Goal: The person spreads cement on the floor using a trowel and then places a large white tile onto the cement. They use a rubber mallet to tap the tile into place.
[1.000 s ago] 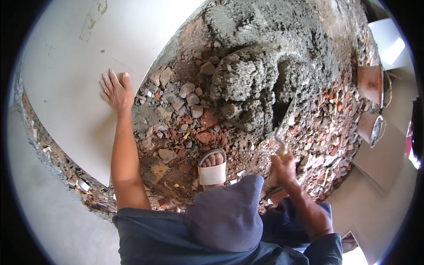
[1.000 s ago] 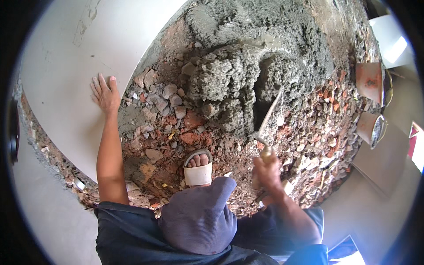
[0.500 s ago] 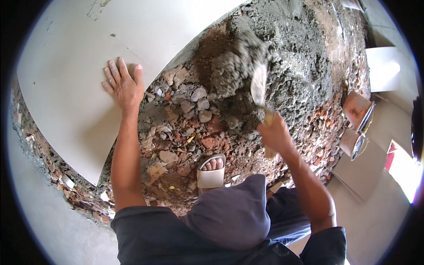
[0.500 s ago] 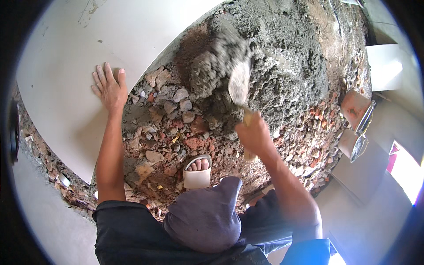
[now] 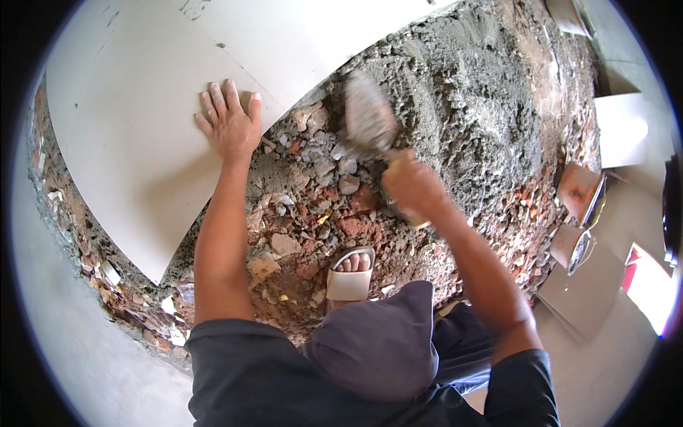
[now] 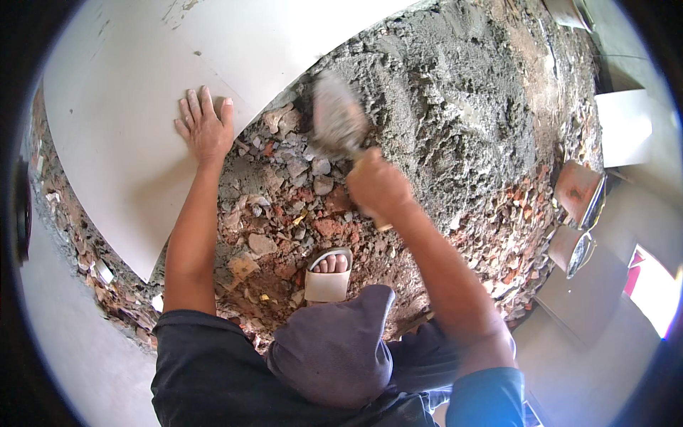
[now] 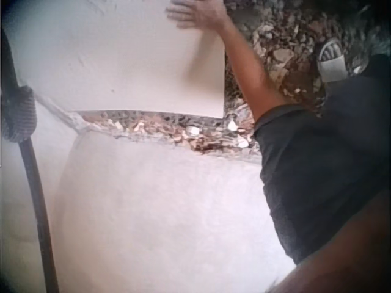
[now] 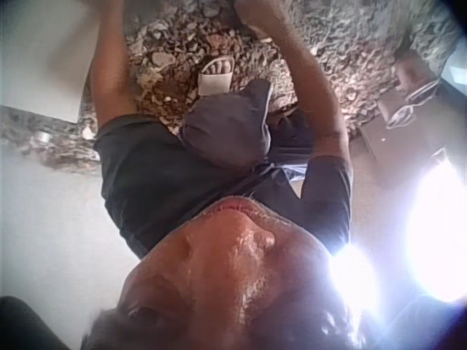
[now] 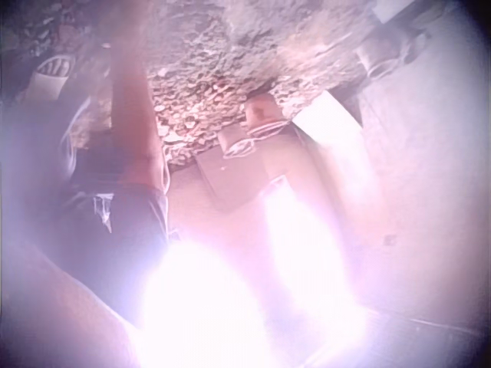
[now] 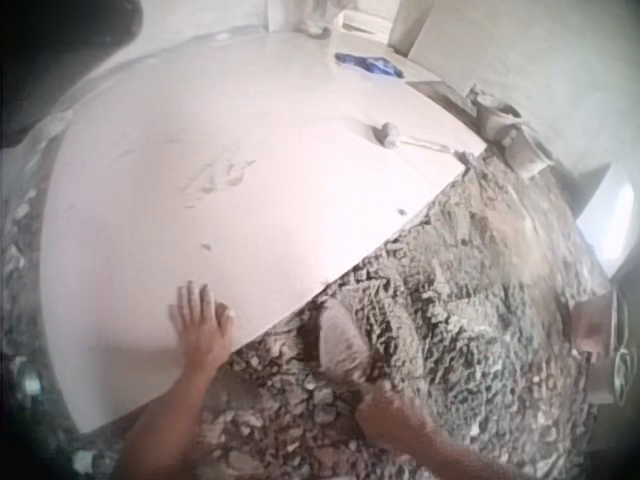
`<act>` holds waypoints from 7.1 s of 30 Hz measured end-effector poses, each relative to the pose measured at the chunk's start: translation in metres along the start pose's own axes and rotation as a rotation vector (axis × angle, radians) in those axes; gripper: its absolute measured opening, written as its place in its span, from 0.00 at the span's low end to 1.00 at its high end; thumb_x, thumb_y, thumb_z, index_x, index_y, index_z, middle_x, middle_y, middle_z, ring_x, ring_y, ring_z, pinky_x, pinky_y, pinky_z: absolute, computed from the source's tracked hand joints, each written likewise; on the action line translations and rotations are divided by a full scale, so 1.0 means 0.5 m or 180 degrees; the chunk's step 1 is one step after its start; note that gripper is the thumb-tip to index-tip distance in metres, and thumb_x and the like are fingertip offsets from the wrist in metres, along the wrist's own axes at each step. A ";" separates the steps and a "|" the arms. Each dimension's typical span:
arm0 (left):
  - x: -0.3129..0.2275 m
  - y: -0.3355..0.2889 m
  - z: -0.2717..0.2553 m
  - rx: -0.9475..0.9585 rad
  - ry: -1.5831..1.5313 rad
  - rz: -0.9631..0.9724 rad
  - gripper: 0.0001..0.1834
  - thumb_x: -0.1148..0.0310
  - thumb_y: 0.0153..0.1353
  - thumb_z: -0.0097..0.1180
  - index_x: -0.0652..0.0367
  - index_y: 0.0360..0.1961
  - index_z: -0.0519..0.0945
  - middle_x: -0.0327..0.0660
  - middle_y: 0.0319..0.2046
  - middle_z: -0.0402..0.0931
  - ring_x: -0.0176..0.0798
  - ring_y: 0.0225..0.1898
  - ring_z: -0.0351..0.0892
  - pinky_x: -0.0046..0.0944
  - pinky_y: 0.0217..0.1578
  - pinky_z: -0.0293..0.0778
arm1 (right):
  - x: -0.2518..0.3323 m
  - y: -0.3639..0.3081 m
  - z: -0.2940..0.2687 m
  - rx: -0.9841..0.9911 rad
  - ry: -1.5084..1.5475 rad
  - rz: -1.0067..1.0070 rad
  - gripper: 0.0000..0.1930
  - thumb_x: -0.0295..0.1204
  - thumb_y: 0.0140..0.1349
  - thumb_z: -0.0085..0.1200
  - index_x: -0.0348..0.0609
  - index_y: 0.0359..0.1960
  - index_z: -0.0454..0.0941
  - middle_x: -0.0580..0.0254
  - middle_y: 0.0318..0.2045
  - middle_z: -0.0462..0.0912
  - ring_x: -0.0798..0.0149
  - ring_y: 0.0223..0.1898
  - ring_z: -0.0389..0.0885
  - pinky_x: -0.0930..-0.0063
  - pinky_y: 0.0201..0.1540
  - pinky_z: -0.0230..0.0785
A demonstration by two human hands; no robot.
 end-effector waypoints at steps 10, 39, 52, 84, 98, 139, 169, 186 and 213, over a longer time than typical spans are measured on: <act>-0.004 0.001 -0.001 -0.0046 0.0108 0.0051 0.36 0.40 0.65 0.31 0.48 0.69 0.52 0.44 0.70 0.44 0.46 0.72 0.37 0.59 0.66 0.36 | -0.128 -0.218 0.126 -0.1064 0.4787 0.1935 0.13 0.35 0.65 0.47 0.35 0.38 0.75 0.49 0.44 0.76 0.71 0.16 0.75 0.85 0.10 0.69; -0.001 0.009 0.004 -0.0085 -0.0056 0.0068 0.34 0.44 0.65 0.36 0.51 0.67 0.56 0.47 0.69 0.47 0.50 0.71 0.40 0.61 0.65 0.37 | -0.094 -0.070 0.032 -0.0583 0.1133 -0.0109 0.16 0.34 0.70 0.35 0.39 0.54 0.66 0.57 0.31 0.73 0.76 0.16 0.66 0.83 0.07 0.63; -0.292 0.244 0.004 0.0028 -0.0167 0.0550 0.36 0.42 0.64 0.33 0.47 0.69 0.51 0.41 0.71 0.42 0.46 0.72 0.34 0.59 0.67 0.30 | -0.449 0.047 0.055 -0.1463 0.1616 0.1772 0.17 0.47 0.66 0.44 0.45 0.34 0.71 0.64 0.17 0.75 0.74 0.12 0.66 0.75 0.09 0.59; -0.299 0.245 -0.001 -0.0211 -0.0049 0.0667 0.35 0.43 0.65 0.35 0.49 0.68 0.55 0.41 0.69 0.48 0.46 0.71 0.40 0.59 0.66 0.37 | -0.809 0.088 0.074 -0.1870 0.0837 0.1491 0.24 0.54 0.66 0.42 0.46 0.28 0.74 0.70 0.12 0.71 0.79 0.08 0.59 0.83 0.06 0.51; -0.296 0.245 0.002 -0.0318 -0.0119 0.0705 0.34 0.43 0.65 0.34 0.49 0.68 0.55 0.41 0.69 0.48 0.46 0.71 0.41 0.59 0.66 0.38 | -0.872 0.132 0.059 -0.1755 0.1467 0.2217 0.27 0.54 0.67 0.36 0.46 0.22 0.70 0.71 0.11 0.65 0.78 0.10 0.58 0.77 0.10 0.55; -0.193 0.153 0.030 0.0264 0.0183 0.0802 0.39 0.37 0.64 0.24 0.48 0.70 0.48 0.40 0.71 0.41 0.46 0.72 0.38 0.57 0.66 0.41 | 0.002 -0.275 0.579 -0.1566 0.2352 0.1170 0.16 0.47 0.68 0.38 0.45 0.37 0.62 0.55 0.25 0.71 0.72 0.12 0.66 0.75 0.04 0.57; -0.171 0.066 0.040 0.0171 0.0285 0.0754 0.35 0.44 0.68 0.26 0.51 0.70 0.47 0.42 0.71 0.39 0.47 0.72 0.36 0.61 0.65 0.36 | -0.445 -0.459 0.623 -0.1931 0.0510 0.1559 0.10 0.31 0.65 0.48 0.48 0.46 0.74 0.60 0.31 0.70 0.70 0.26 0.70 0.85 0.14 0.67; -0.188 -0.305 -0.249 0.0901 -0.0721 0.0596 0.42 0.57 0.63 0.50 0.66 0.68 0.44 0.60 0.67 0.48 0.55 0.69 0.46 0.45 0.67 0.45 | -0.876 -0.284 0.606 -0.1177 0.2854 0.1840 0.24 0.51 0.67 0.37 0.41 0.43 0.71 0.49 0.30 0.82 0.53 0.31 0.82 0.56 0.38 0.74; -0.376 -1.329 -0.290 -0.0116 0.0903 -0.3427 0.13 0.65 0.66 0.45 0.63 0.45 0.73 0.46 0.29 0.74 0.37 0.26 0.74 0.39 0.29 0.74 | -0.563 -0.109 0.384 -0.1649 0.0067 -0.1226 0.09 0.26 0.60 0.46 0.38 0.41 0.66 0.50 0.29 0.78 0.53 0.26 0.82 0.61 0.26 0.76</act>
Point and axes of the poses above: each hand's wrist, its own y-axis towards the middle knuckle, its own z-axis out of the palm, x = y × z, the point moved 4 cm from there along y, towards the middle knuckle
